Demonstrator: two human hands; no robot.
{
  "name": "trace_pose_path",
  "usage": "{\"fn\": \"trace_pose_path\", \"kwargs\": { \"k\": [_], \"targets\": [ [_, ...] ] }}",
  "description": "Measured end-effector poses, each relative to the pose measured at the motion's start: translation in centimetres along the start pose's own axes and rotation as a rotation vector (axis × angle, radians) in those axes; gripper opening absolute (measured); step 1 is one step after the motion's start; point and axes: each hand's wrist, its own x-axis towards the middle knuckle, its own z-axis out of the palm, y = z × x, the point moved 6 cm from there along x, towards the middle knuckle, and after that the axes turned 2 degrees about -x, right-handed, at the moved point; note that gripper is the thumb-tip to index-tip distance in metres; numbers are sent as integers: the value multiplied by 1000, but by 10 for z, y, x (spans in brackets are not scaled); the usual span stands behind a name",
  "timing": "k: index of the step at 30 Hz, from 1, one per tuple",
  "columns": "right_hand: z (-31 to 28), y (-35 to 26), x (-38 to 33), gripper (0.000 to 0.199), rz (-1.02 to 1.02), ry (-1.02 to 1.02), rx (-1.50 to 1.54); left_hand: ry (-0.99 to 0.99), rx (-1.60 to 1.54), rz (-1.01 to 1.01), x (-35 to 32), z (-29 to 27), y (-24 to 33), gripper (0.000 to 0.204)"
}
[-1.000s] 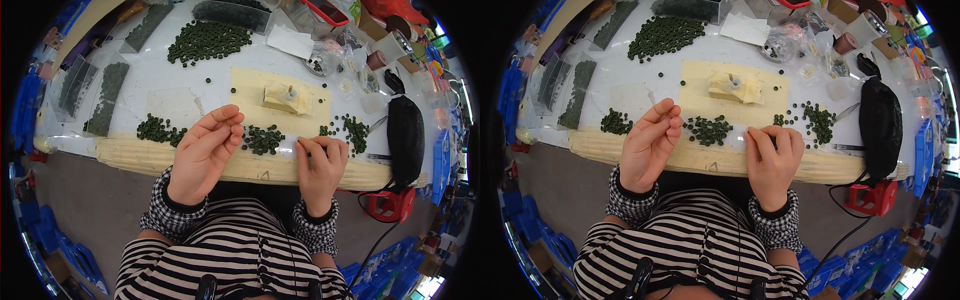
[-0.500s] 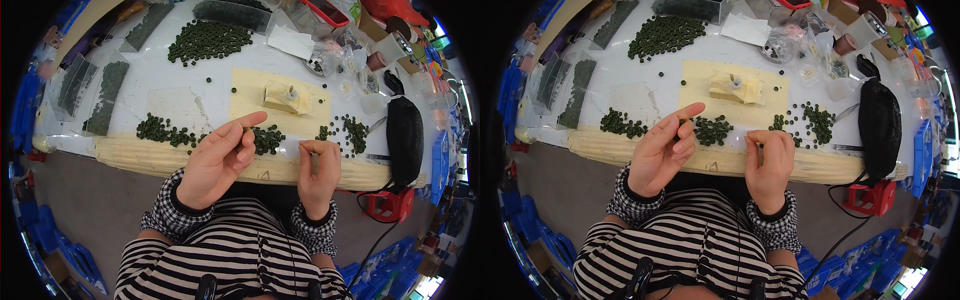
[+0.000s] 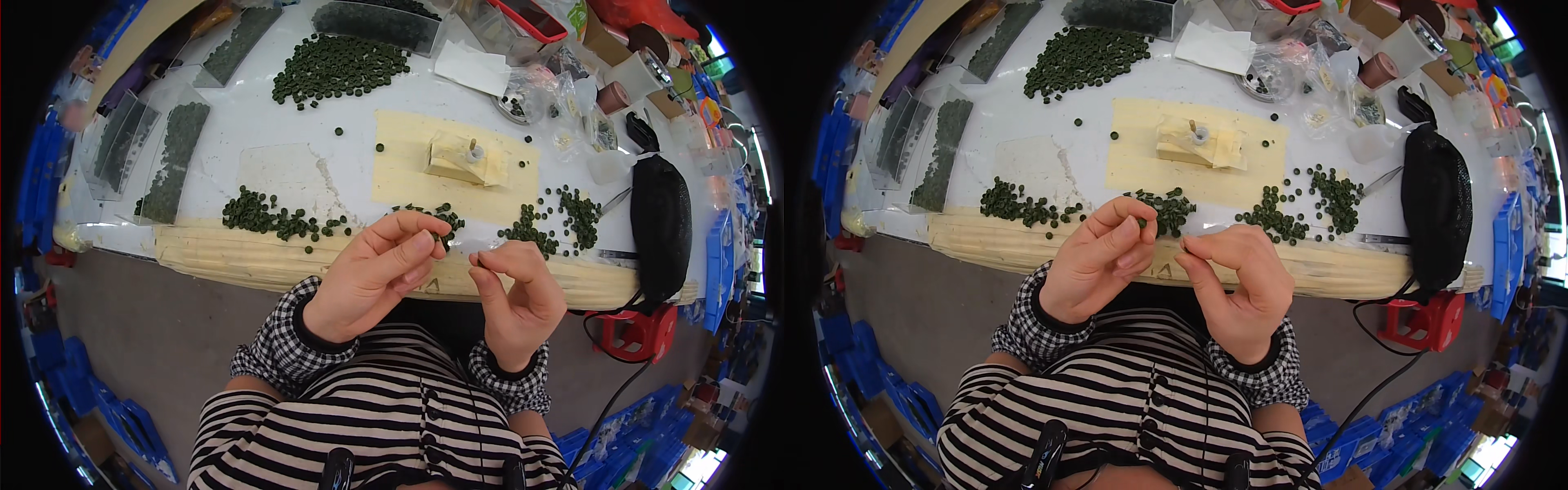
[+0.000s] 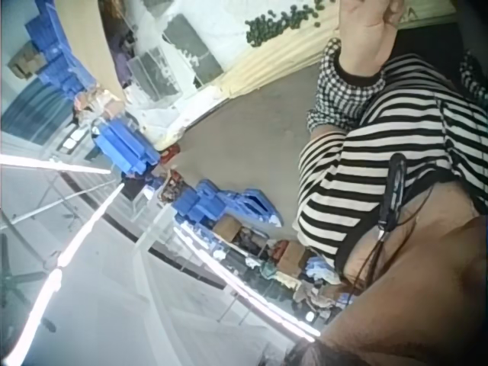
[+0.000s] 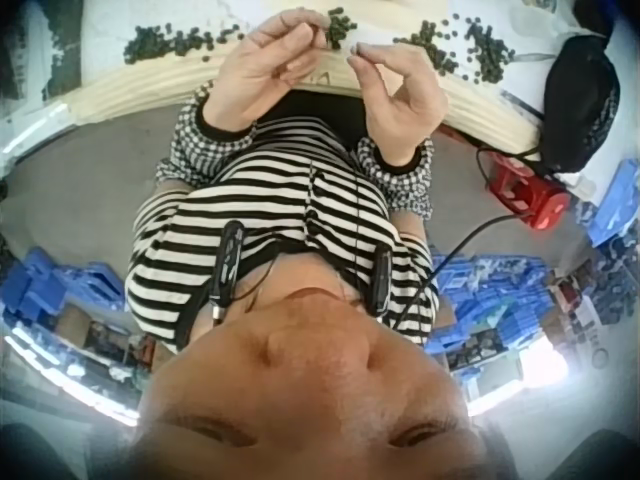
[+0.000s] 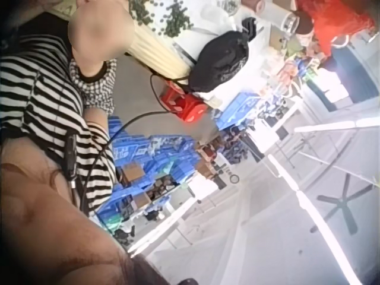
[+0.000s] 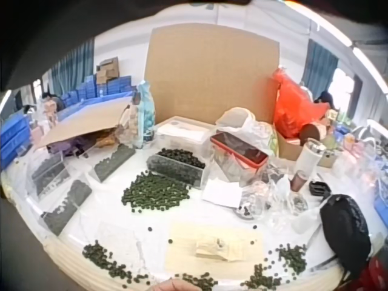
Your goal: Sort and inspect small green plastic components at a factory workbench.
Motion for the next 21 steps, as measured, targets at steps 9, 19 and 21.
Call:
{"fn": "trace_pose_path", "kwargs": {
  "k": [9,19,21],
  "targets": [
    [8,6,-1,22,48,-37,132,34,16,-61,-1,6,0,21],
    [17,18,-8,17,282,-29,355,70,84,-8,-3,3,-4,14],
    [17,17,-7,17,250,-20,315,100,156,35,-3,3,-2,13]
  ]
}}
